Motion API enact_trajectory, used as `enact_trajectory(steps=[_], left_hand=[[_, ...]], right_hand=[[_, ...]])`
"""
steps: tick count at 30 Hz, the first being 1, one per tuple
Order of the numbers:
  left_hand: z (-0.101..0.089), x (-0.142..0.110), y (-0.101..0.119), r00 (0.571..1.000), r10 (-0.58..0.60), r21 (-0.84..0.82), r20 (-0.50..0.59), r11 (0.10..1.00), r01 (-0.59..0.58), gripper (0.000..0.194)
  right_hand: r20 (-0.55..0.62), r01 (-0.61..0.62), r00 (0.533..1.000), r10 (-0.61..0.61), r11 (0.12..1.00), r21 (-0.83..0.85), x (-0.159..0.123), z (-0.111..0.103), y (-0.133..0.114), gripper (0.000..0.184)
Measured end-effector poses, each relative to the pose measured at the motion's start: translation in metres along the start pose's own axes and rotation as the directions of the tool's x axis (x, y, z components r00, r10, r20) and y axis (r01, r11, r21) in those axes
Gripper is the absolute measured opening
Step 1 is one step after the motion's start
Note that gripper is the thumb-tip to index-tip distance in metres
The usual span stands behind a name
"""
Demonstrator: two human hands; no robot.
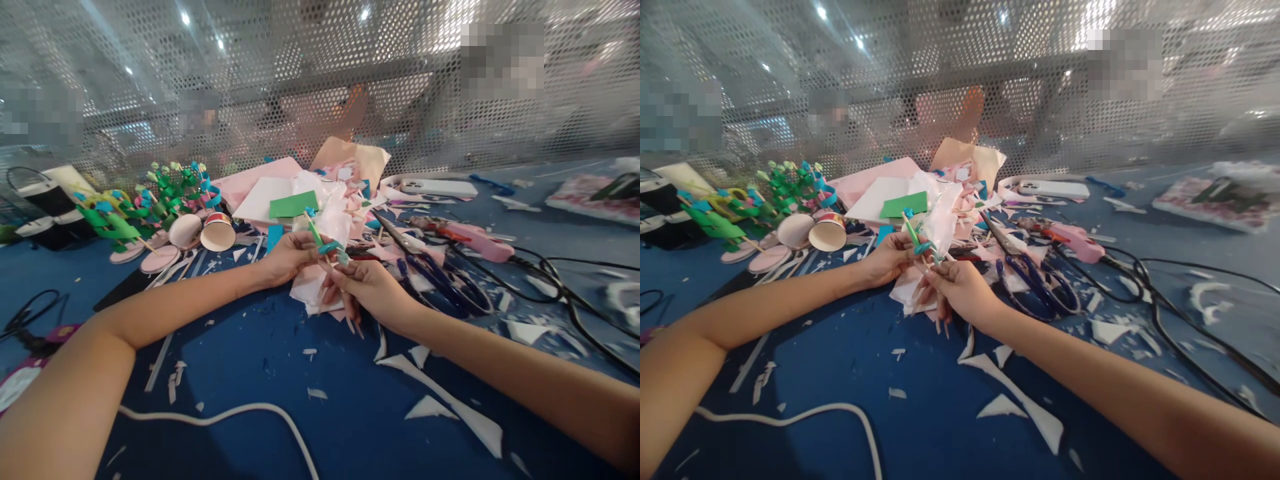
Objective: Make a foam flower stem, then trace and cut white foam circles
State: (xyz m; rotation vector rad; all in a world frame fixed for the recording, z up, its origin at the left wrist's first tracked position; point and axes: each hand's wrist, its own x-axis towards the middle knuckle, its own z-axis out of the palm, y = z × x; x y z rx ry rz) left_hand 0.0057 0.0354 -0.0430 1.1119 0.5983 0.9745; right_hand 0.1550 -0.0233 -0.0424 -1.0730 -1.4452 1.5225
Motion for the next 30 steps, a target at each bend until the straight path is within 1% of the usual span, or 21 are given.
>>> enact_trajectory(steps=[5,8,10,13,16,18,24,30], left_hand=[[-0.0018,-0.0002,0.0005,0.999,-0.003,-0.025,0.034,1.0,0.004,0.039],[-0.0011,0.0001,0.0009,1.0,-0.009,-0.044,0.022,0.999,0.01,0.037],[-0.0005,0.0004,0.0008,1.0,-0.003,-0.057,0.0,0.998,0.003,0.036],[-0.0005,0.001,-0.0001,0.999,0.017,-0.083,-0.034,0.996,-0.02,0.036],[-0.0016,0.0015,-0.0013,0.999,0.026,-0.097,-0.044,0.995,-0.03,0.036],[-0.0019,0.0015,-0.0014,0.999,0.027,-0.091,-0.046,0.995,-0.031,0.037],[-0.0008,0.0005,0.0006,0.999,-0.002,-0.061,-0.042,0.998,0.0,0.039],[-0.0026,0.0007,-0.0001,1.0,-0.015,-0.042,-0.025,0.999,0.013,0.041]], right_hand=[[0.033,-0.016,0.999,0.015,0.999,0.042,0.0014,-0.0011,0.0019,0.044],[0.041,-0.018,0.999,0.015,0.998,0.06,0.0018,-0.0013,0.0031,0.046],[0.03,0.007,1.0,-0.009,0.998,0.068,0.0018,-0.0009,0.0033,0.048],[-0.042,0.045,0.998,-0.042,0.997,0.067,0.0017,0.0005,0.0026,0.046],[-0.143,0.041,0.989,-0.032,0.997,0.06,0.0018,0.002,0.0023,0.044],[-0.174,0.029,0.985,-0.022,0.999,0.039,0.0017,0.0023,0.0031,0.044],[-0.135,0.024,0.99,-0.029,0.999,-0.039,0.0003,0.0005,0.0053,0.04],[-0.063,0.037,0.997,-0.042,0.996,-0.076,-0.0026,0.0006,0.0011,0.04]])
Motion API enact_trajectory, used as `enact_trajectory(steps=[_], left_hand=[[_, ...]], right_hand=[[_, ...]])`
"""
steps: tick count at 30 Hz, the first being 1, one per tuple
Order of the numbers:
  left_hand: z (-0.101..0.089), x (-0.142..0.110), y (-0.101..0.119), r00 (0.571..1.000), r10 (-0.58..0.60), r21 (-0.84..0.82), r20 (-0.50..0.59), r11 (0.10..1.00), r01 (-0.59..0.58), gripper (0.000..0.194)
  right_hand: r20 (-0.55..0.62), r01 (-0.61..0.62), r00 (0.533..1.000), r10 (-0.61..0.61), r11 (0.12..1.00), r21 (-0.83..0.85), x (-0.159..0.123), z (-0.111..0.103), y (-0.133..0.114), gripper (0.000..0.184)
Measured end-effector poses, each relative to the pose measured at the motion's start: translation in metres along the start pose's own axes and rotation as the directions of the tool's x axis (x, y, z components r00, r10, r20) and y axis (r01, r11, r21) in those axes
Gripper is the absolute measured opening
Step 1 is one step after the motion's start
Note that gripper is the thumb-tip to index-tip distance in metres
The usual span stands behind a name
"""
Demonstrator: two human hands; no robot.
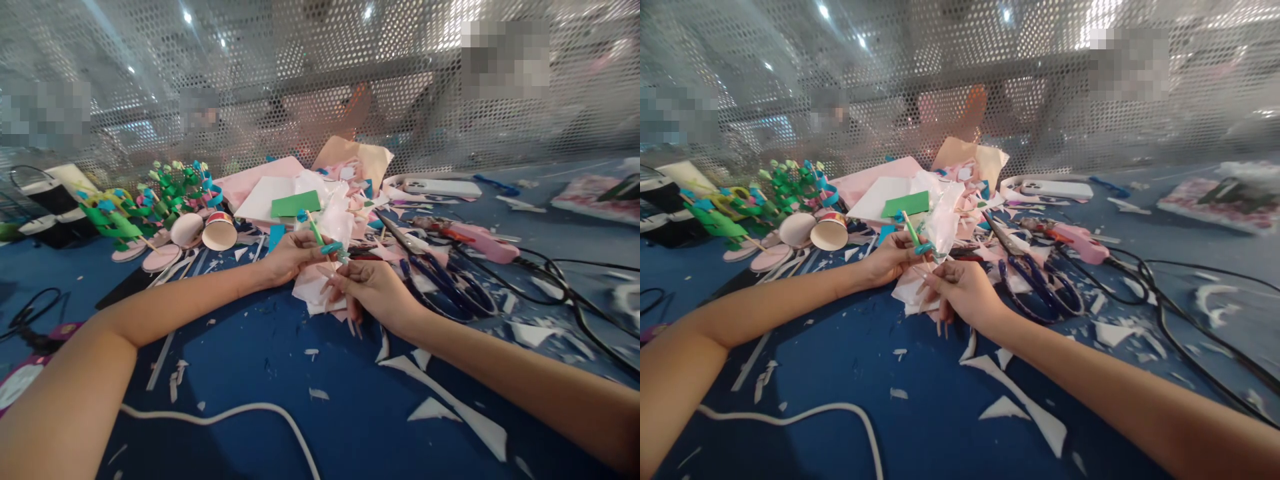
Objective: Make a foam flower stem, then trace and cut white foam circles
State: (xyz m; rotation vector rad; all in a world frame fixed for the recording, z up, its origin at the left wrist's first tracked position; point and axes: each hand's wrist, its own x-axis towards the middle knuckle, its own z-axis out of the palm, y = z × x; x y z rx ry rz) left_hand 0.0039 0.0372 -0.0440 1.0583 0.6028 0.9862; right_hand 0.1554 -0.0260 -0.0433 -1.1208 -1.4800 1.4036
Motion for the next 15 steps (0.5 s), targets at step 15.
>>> enact_trajectory(steps=[15], left_hand=[[-0.0038,0.0012,-0.0018,0.996,0.019,0.0,0.083,1.0,-0.019,0.035]], right_hand=[[0.089,0.023,0.996,-0.023,1.0,0.0,0.003,-0.0022,0.0047,0.043]])
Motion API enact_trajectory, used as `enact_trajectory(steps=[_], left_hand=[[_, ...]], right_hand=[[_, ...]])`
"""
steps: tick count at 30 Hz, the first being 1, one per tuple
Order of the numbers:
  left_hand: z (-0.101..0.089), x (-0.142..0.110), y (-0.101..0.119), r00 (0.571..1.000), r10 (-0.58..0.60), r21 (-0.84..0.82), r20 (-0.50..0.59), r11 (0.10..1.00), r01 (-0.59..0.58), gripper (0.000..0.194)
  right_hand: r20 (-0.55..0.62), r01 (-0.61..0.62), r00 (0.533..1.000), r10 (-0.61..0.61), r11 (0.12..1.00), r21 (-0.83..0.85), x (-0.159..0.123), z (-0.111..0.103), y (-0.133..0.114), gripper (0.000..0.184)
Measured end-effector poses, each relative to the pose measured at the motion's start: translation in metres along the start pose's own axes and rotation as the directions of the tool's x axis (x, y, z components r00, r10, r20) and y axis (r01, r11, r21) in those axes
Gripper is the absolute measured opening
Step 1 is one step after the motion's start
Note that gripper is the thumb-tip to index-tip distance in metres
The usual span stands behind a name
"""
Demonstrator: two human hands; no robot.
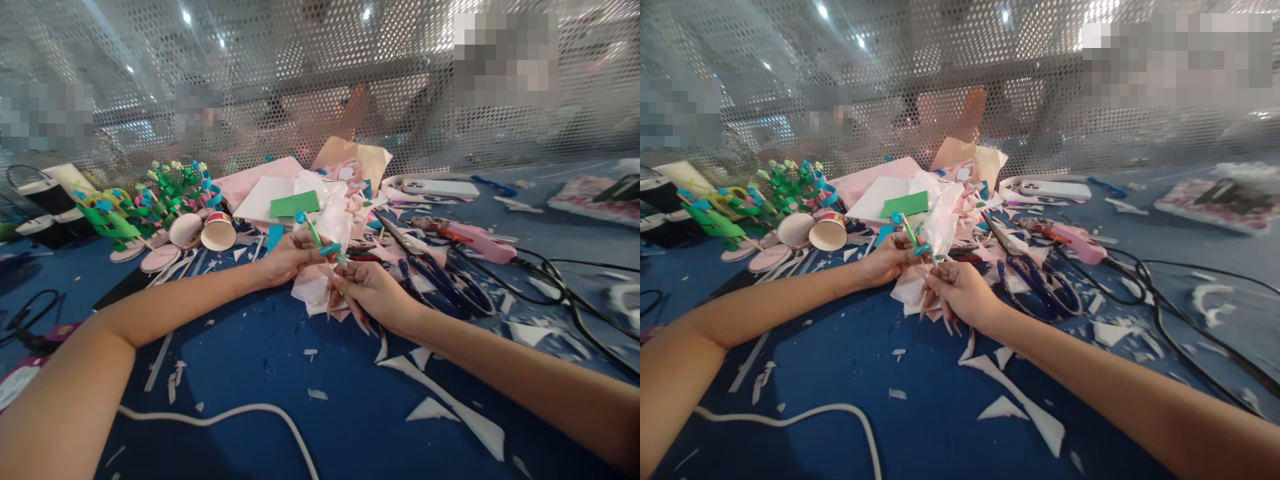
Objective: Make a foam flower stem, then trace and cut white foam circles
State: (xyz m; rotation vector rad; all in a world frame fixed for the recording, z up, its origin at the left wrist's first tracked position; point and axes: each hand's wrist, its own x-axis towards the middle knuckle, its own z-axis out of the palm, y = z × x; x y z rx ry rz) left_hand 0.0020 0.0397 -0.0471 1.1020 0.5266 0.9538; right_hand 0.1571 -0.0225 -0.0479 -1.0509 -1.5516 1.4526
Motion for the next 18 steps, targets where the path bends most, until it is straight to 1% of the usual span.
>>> enact_trajectory(steps=[4,6,9,12,15,18], left_hand=[[0.0007,-0.0006,0.0006,0.999,0.014,-0.027,0.037,1.0,-0.013,0.033],[0.0017,-0.0005,0.001,0.999,0.017,-0.036,0.034,0.999,-0.015,0.032],[0.0032,0.0002,0.0009,1.0,0.017,-0.035,-0.02,0.999,-0.018,0.034],[0.0042,0.0003,0.0005,0.997,0.036,-0.039,-0.069,0.998,-0.039,0.035],[0.0054,-0.0005,0.0005,0.996,0.047,-0.014,-0.082,0.999,-0.048,0.038],[0.007,-0.0014,0.0011,0.995,0.046,0.009,-0.092,0.999,-0.046,0.039]], right_hand=[[0.033,-0.024,0.999,0.023,0.999,0.037,0.0002,0.0,-0.0005,0.043],[0.025,-0.023,0.999,0.022,0.998,0.05,0.0004,0.0005,-0.0011,0.045],[-0.044,0.002,0.999,0.0,0.999,0.047,0.0005,0.0022,-0.0025,0.05],[-0.121,0.01,0.993,-0.006,0.999,0.033,0.0006,0.0041,-0.0037,0.047],[-0.18,-0.016,0.984,0.019,1.0,0.022,0.0007,0.0052,-0.004,0.044],[-0.194,-0.028,0.98,0.032,0.999,0.022,0.0005,0.0057,-0.0036,0.045]])
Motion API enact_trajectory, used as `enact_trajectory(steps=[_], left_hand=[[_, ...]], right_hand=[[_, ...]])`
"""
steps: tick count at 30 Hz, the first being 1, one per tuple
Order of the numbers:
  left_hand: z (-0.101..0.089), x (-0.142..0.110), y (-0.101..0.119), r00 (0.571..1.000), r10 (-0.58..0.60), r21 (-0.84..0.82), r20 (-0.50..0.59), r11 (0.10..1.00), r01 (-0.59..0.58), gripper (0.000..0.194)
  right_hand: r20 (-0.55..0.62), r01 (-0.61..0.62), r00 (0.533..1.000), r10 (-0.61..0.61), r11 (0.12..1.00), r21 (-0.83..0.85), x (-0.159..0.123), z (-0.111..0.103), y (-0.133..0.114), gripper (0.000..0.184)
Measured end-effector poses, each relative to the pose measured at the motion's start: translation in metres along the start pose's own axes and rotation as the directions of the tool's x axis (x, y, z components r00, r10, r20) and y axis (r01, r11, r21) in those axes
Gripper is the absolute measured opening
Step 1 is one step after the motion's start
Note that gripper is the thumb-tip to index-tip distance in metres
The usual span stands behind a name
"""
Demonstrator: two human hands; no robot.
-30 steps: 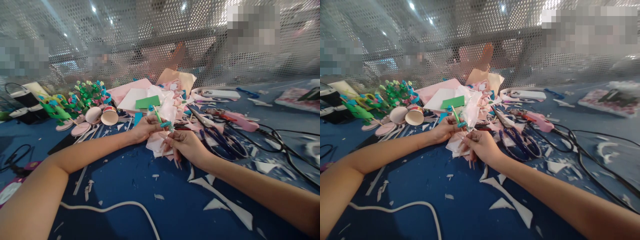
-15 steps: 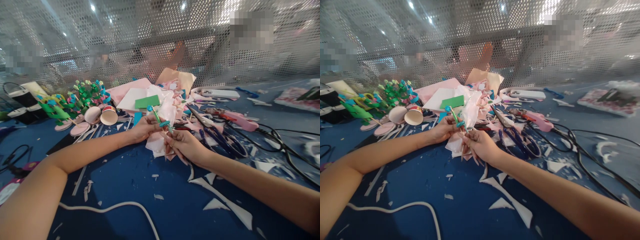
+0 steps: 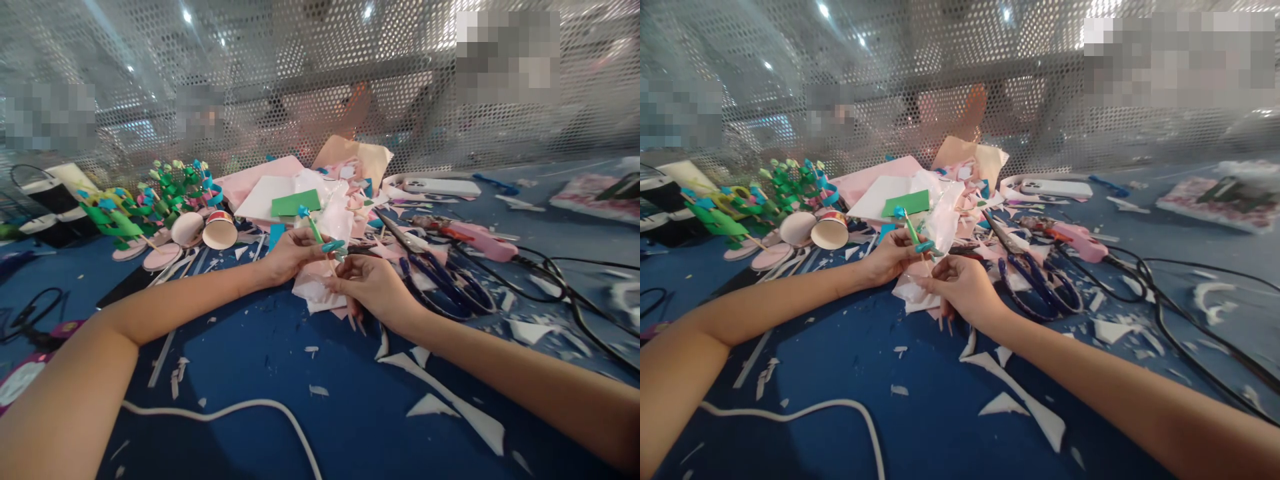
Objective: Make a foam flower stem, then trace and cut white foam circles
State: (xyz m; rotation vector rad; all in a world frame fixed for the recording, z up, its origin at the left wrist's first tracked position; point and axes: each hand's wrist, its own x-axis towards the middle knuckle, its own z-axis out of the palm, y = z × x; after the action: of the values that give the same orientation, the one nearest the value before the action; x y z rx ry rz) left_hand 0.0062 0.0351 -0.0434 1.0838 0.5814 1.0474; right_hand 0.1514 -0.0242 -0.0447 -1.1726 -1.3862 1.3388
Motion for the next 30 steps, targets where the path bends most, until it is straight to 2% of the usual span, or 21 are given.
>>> enact_trajectory(steps=[4,8,12,19,30], left_hand=[[0.0011,-0.0005,0.0005,1.0,0.014,-0.008,0.01,1.0,-0.014,0.036],[-0.0003,-0.0007,0.0005,0.999,-0.023,0.014,0.031,1.0,0.023,0.033],[-0.0019,-0.0011,0.001,0.997,-0.055,0.02,0.053,0.998,0.054,0.039],[-0.0036,-0.0011,-0.0006,0.996,-0.046,0.064,0.075,0.997,0.041,0.037],[-0.0022,-0.0026,0.0009,0.997,-0.049,0.046,0.066,0.998,0.046,0.033]], right_hand=[[0.002,-0.002,1.0,0.002,1.0,-0.016,-0.0009,0.0,0.0009,0.044],[0.024,-0.023,0.999,0.023,0.999,-0.03,-0.0021,0.0004,-0.0003,0.042],[0.025,-0.042,0.999,0.042,0.999,-0.003,-0.0027,0.0005,-0.0022,0.044],[0.071,-0.04,0.997,0.038,0.999,0.021,-0.0033,-0.001,-0.0023,0.044],[0.137,0.03,0.99,-0.026,0.999,-0.03,-0.0025,-0.0048,0.0,0.038]])
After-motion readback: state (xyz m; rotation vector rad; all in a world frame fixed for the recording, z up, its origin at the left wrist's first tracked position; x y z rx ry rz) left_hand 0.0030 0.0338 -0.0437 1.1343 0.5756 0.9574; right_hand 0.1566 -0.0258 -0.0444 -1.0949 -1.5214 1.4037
